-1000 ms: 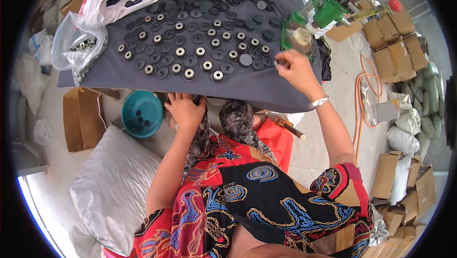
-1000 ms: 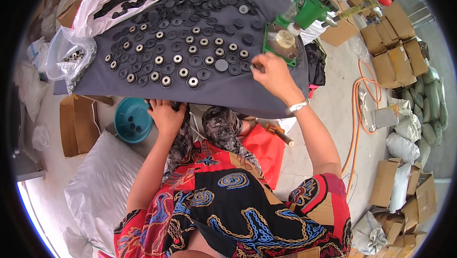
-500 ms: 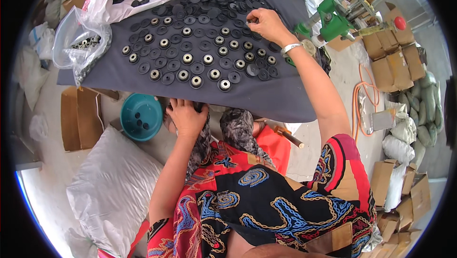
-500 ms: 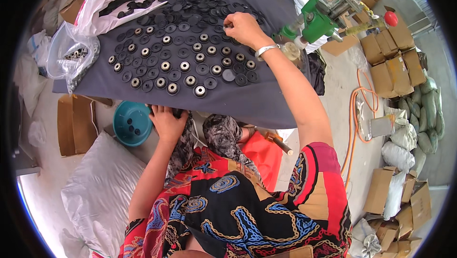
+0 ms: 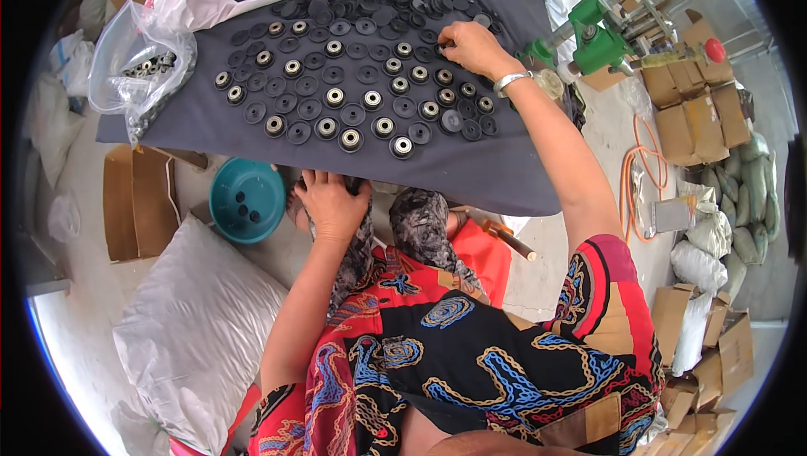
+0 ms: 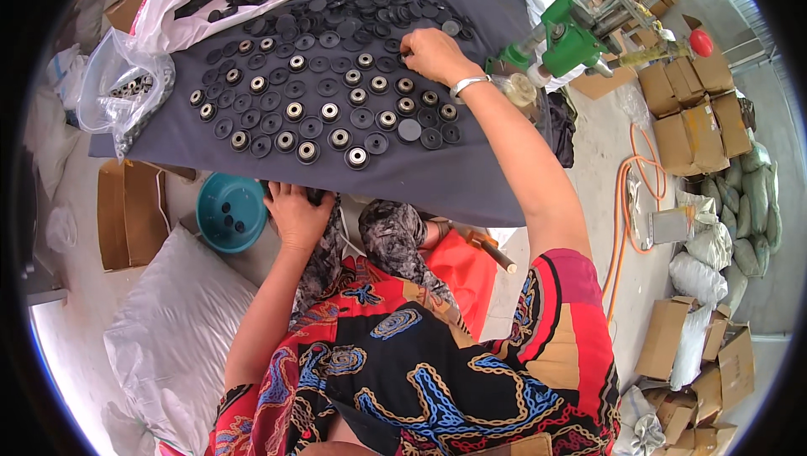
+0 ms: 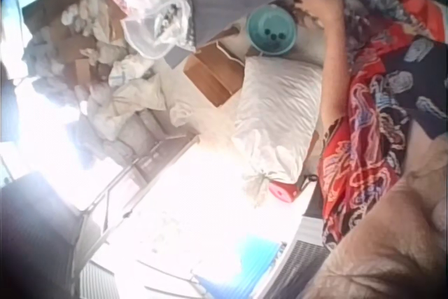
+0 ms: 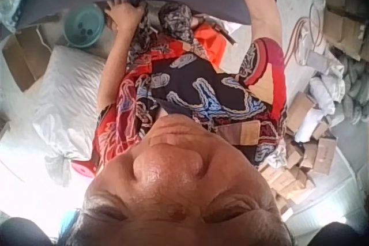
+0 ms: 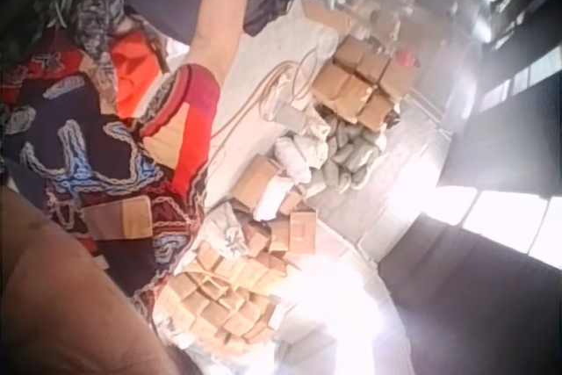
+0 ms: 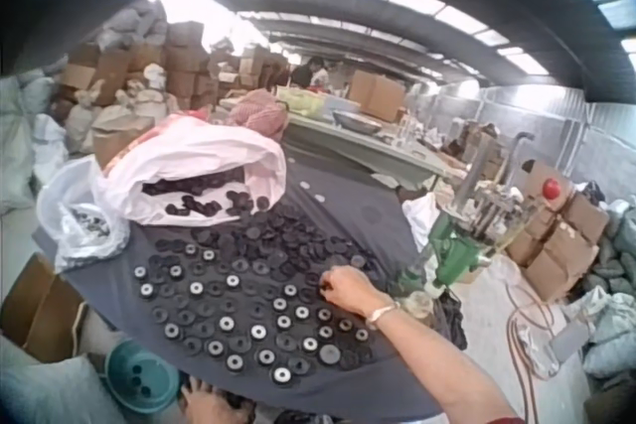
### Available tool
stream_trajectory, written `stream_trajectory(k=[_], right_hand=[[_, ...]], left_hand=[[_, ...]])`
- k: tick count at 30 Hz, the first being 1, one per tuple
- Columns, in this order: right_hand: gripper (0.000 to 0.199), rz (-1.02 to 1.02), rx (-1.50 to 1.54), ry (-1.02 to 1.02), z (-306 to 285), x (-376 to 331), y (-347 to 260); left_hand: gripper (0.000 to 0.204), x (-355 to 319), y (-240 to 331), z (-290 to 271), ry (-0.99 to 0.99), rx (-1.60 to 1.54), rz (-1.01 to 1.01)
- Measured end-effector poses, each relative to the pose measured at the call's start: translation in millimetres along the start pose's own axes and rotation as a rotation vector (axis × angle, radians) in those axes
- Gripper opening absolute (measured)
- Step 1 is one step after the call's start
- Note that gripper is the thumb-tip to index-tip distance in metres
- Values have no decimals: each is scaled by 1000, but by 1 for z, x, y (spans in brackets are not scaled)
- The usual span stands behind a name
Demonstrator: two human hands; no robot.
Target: The person sits at a workbench and assembles snap fasteners by hand. They pick up a metal stud and a black plastic washer, place them together, and press them into a green manual press tool to secure them. The person repeats this process for multiple fasteners, organizing the finished items on the table.
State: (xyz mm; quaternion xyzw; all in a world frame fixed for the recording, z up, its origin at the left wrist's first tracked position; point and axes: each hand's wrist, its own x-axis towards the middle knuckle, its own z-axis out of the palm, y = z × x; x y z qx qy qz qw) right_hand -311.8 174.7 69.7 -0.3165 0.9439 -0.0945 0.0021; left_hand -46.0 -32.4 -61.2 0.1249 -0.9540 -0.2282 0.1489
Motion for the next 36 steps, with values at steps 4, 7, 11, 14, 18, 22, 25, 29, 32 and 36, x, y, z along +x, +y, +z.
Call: stream_trajectory(k=[4, 7, 11, 14, 18, 22, 25, 29, 32, 36], right_hand=[[23, 56, 70, -26, 3, 1, 0], [22, -37, -65, 22, 4, 3, 2], [23, -39, -70, 8, -5, 0, -4], [26, -23, -15, 144, -13, -19, 0], [25, -41, -56, 77, -20, -32, 0], [23, -29, -47, 73, -7, -39, 8], [24, 0, -91, 77, -8, -38, 19], [26, -20, -44, 129, -10, -45, 18], [34, -87, -26, 147, -14, -51, -14], [30, -26, -28, -53, -10, -49, -42]], left_hand=[[65, -1, 0, -1, 26, -5, 13], [62, 0, 1, 2, 50, -18, 32], [61, -2, 3, 0, 87, -12, 35], [63, 0, 2, -3, 65, -28, 26], [64, 3, 1, 2, 5, -3, 7], [64, 2, 3, 0, 23, -4, 7], [61, 1, 3, 0, 44, -3, 18], [58, 2, 1, 2, 71, -5, 30], [59, 2, 2, 2, 76, -2, 24], [60, 1, 0, 4, 88, -10, 34]])
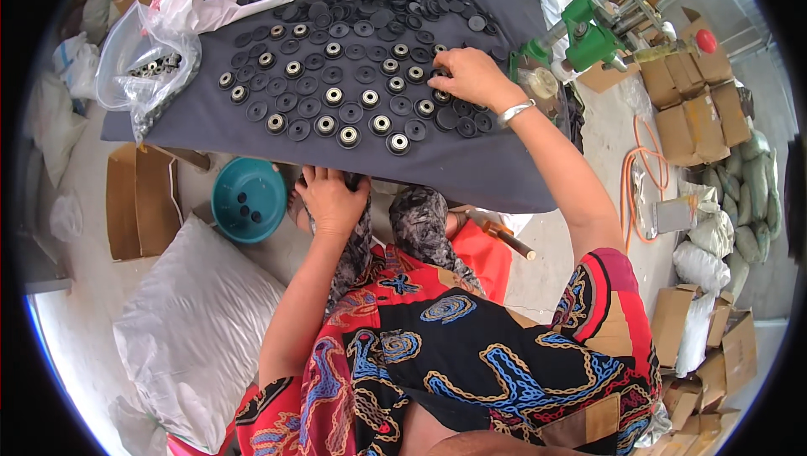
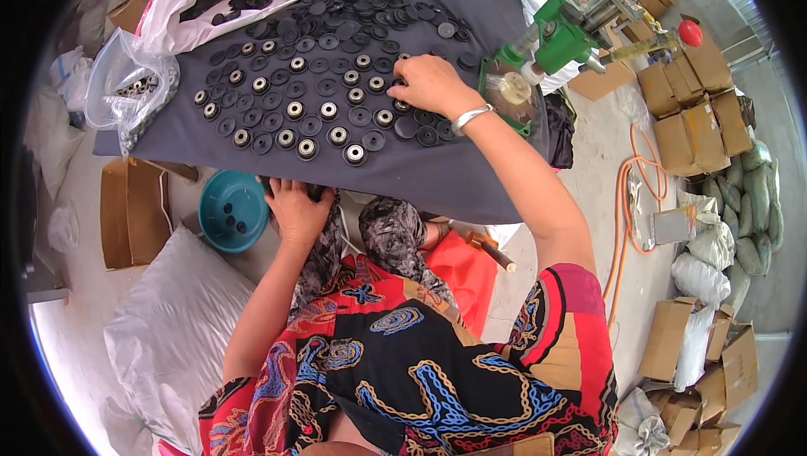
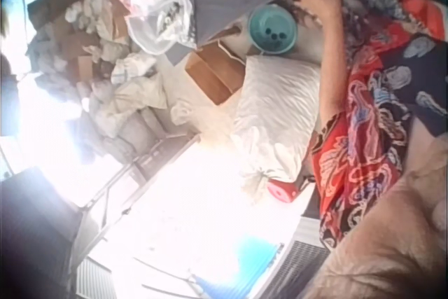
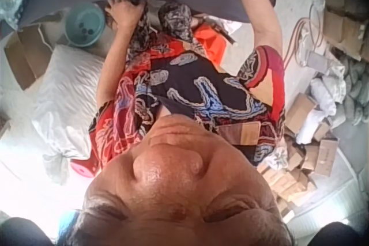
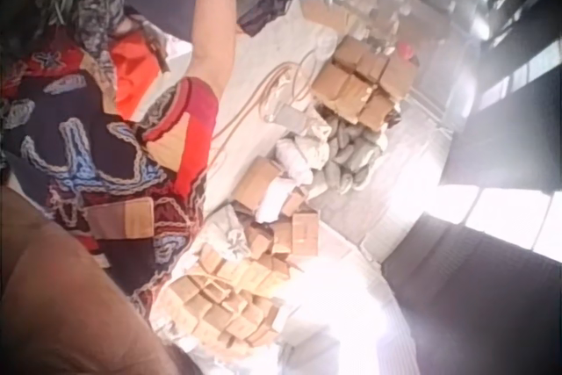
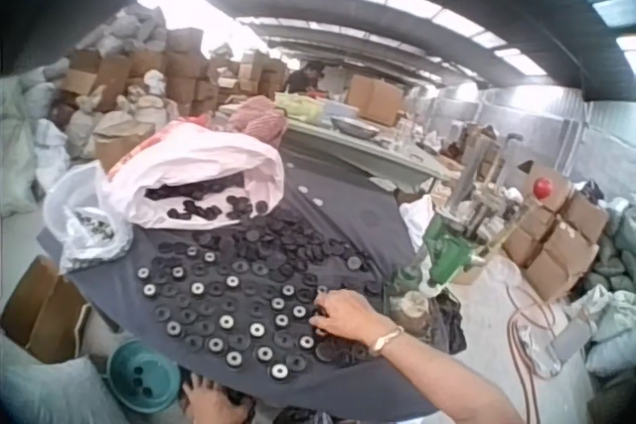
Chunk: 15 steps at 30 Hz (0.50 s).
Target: The person sits at a workbench and assembles snap fasteners by hand. They pick up a metal stud and a black plastic washer, place them together, and press them into a green manual press tool to secure them. The person repeats this process for multiple fasteners, organizing the finished items on the table.
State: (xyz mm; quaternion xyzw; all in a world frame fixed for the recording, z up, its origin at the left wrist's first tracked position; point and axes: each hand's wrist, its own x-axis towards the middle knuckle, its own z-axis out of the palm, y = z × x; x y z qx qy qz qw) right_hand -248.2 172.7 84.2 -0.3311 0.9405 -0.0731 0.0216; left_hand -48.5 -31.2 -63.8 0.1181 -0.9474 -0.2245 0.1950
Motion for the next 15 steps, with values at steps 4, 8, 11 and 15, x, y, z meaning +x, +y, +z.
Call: stream_trajectory(k=[4, 8, 11, 15], right_hand=[[27, 19, 55, 12, 10, 8, 14], [25, -2, 116, 9, 10, 8, 16], [24, -27, 137, 50, 11, -1, 18], [24, -19, 166, 91, 17, -3, 23]], left_hand=[[60, 0, 0, 0, 24, -19, 18], [59, 0, 0, -2, 3, -22, 2], [59, 0, 1, -2, 15, -25, 12], [63, 0, 1, -2, -17, -5, -9]])
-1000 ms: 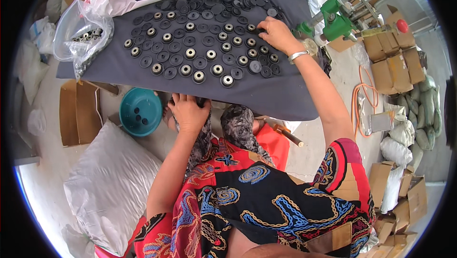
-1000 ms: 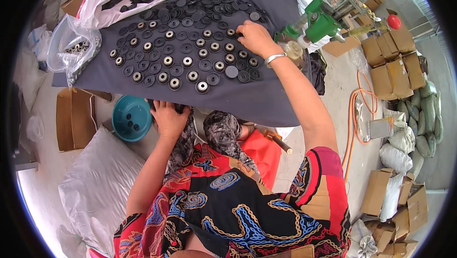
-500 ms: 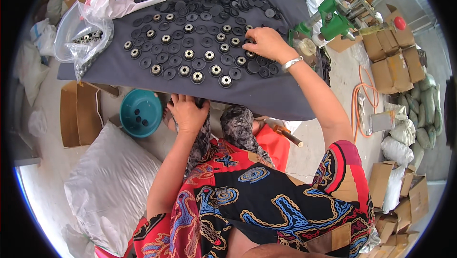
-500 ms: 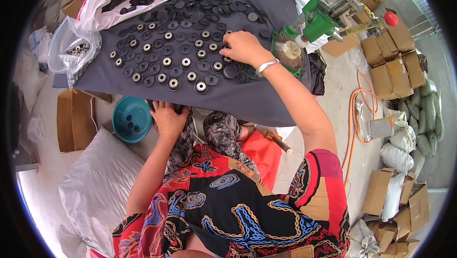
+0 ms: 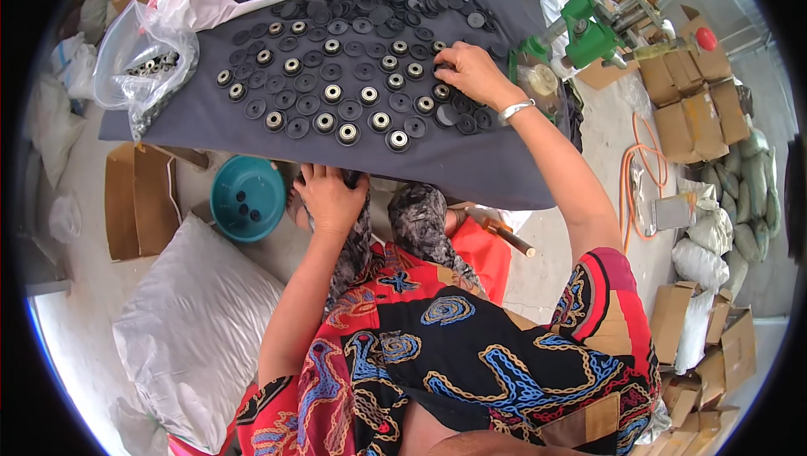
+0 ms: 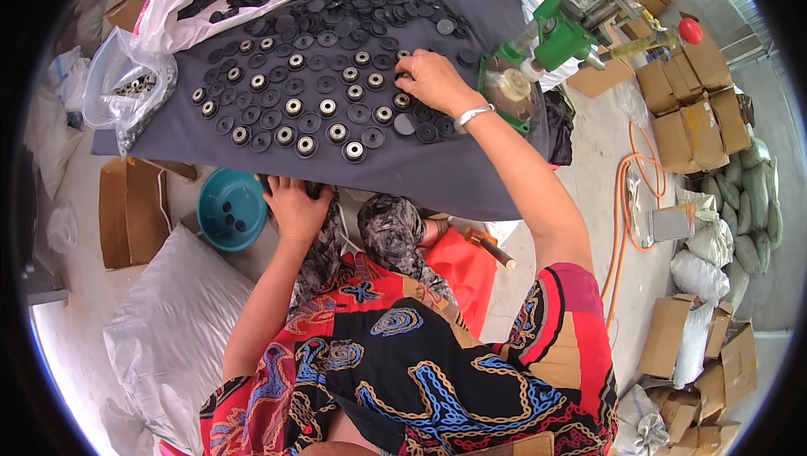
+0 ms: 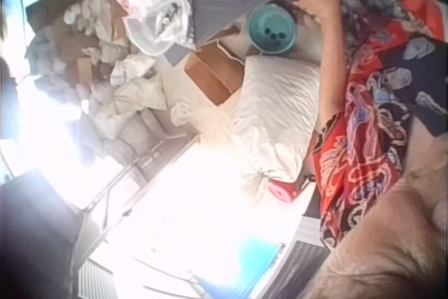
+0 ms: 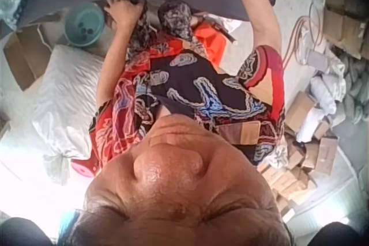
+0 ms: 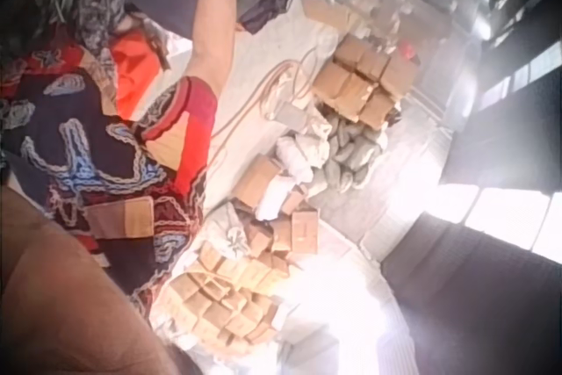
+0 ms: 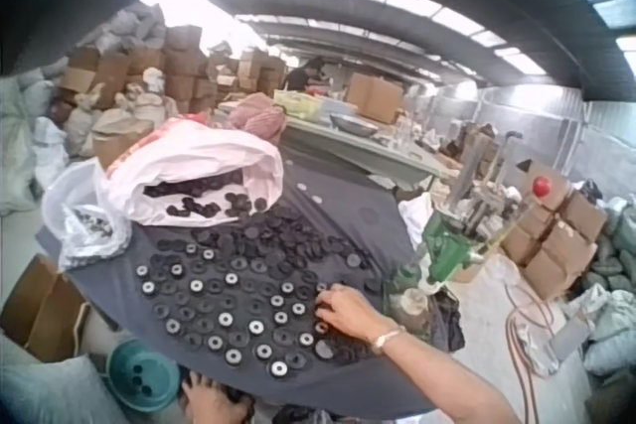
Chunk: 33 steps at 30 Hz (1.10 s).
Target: The person sits at a workbench and assembles snap fasteners by hand. They pick up a metal stud and a black plastic washer, place them together, and press them into a green manual press tool to secure them. The person repeats this process for multiple fasteners, organizing the finished items on the table.
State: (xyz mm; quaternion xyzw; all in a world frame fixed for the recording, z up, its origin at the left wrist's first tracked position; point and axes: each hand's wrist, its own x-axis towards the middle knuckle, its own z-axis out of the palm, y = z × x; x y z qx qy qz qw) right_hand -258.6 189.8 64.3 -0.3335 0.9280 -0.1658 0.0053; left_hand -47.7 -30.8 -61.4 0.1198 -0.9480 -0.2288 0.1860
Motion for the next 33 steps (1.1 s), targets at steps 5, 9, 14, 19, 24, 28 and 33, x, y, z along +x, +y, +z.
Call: stream_trajectory(k=[5, 9, 14, 19, 24, 28, 33], right_hand=[[26, -110, -13, 207, -8, -3, 0], [27, -23, 4, 279, -37, -44, -8], [24, 102, 89, 347, -21, -118, -1], [26, 254, 173, 402, 7, -159, -6], [24, 270, 88, 392, 1, -177, -8], [27, 294, -14, 293, -4, -186, -12], [32, 338, -20, 255, -5, -175, -10]], left_hand=[[63, 1, 0, -1, -1, 3, -15], [63, -1, -2, -3, -16, -8, -26], [62, -1, 0, 0, -21, 9, -21], [61, -2, -2, 3, -8, 33, -6], [59, -3, -2, 1, 6, 35, 1], [58, -2, -4, 6, 28, 37, 16], [60, -2, 0, 1, -23, 57, -3]])
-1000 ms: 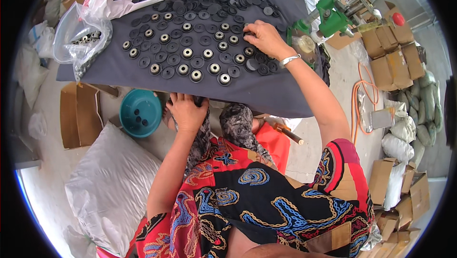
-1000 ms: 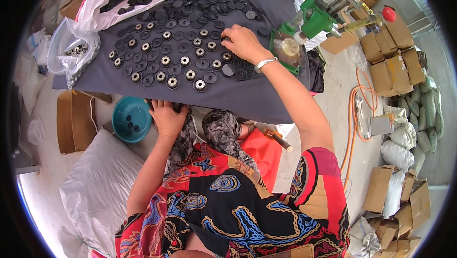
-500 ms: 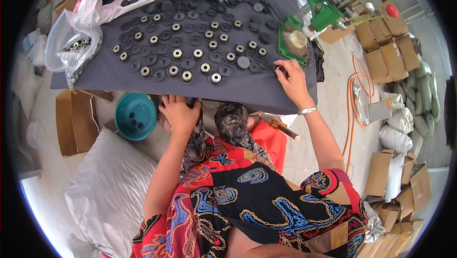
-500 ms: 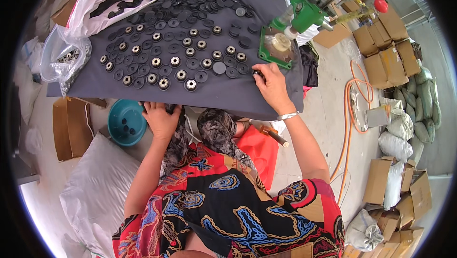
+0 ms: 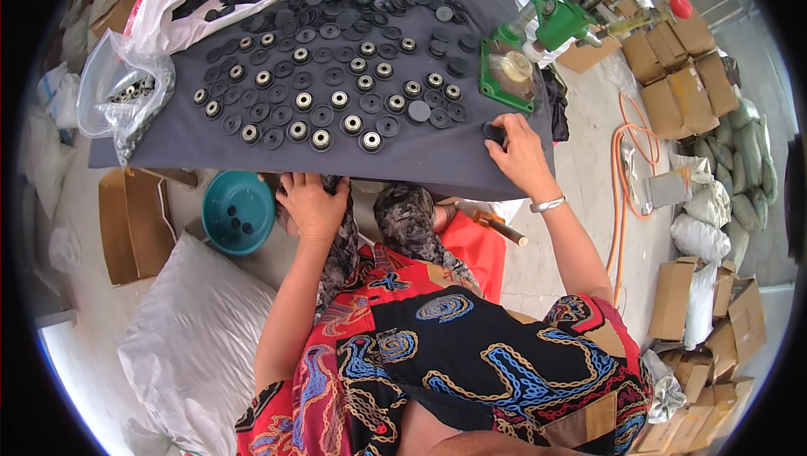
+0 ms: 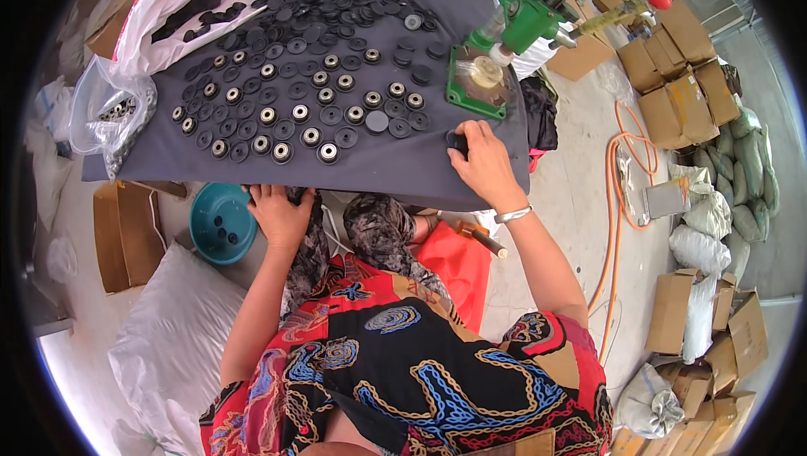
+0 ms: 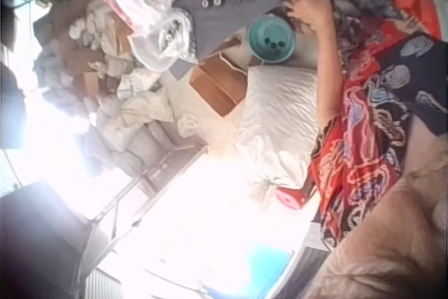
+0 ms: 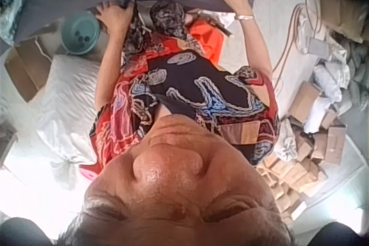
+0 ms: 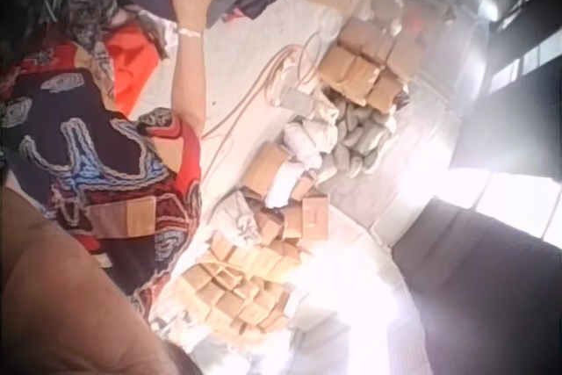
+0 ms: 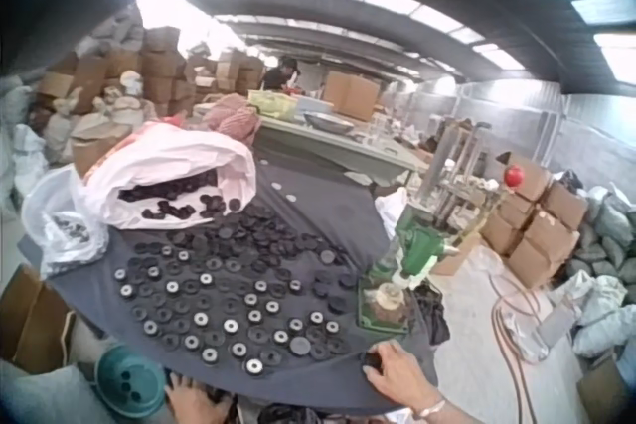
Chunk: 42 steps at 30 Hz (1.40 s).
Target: The person sits at a workbench and assembles snap fasteners by hand. They pick up a metal stud and a black plastic washer, place them together, and press them into a green manual press tool to secure them. The person repeats this process for multiple fasteners, organizing the finished items on the table.
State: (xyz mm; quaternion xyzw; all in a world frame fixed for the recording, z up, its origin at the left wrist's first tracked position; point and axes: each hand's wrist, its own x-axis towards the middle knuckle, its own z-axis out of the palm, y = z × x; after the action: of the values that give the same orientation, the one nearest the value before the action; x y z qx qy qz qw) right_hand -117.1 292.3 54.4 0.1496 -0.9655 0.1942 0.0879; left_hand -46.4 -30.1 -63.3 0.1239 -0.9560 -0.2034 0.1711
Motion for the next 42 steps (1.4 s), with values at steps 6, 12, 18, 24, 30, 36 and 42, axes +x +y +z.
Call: stream_trajectory(k=[6, 12, 18, 24, 30, 36, 42], right_hand=[[32, -16, -12, -199, -15, 16, 9], [30, -91, -195, -228, -19, 16, -4], [32, -111, -147, -164, -17, 21, -12], [33, -293, -5, -35, -12, 110, -39], [33, -350, 30, -126, 15, 180, -48], [34, -343, 13, -195, 30, 197, -48], [30, 20, 828, -441, 15, 181, -54]], left_hand=[[62, 1, -1, 1, 44, -28, 33], [63, 0, 0, -1, 16, -28, 6], [64, 0, 1, -2, -1, -51, 1], [64, 2, 2, -3, -1, -34, -12], [63, 2, -1, -4, -2, -90, -11], [65, 2, 1, -4, -30, -47, -25], [64, 3, 4, -9, -77, -64, -43]])
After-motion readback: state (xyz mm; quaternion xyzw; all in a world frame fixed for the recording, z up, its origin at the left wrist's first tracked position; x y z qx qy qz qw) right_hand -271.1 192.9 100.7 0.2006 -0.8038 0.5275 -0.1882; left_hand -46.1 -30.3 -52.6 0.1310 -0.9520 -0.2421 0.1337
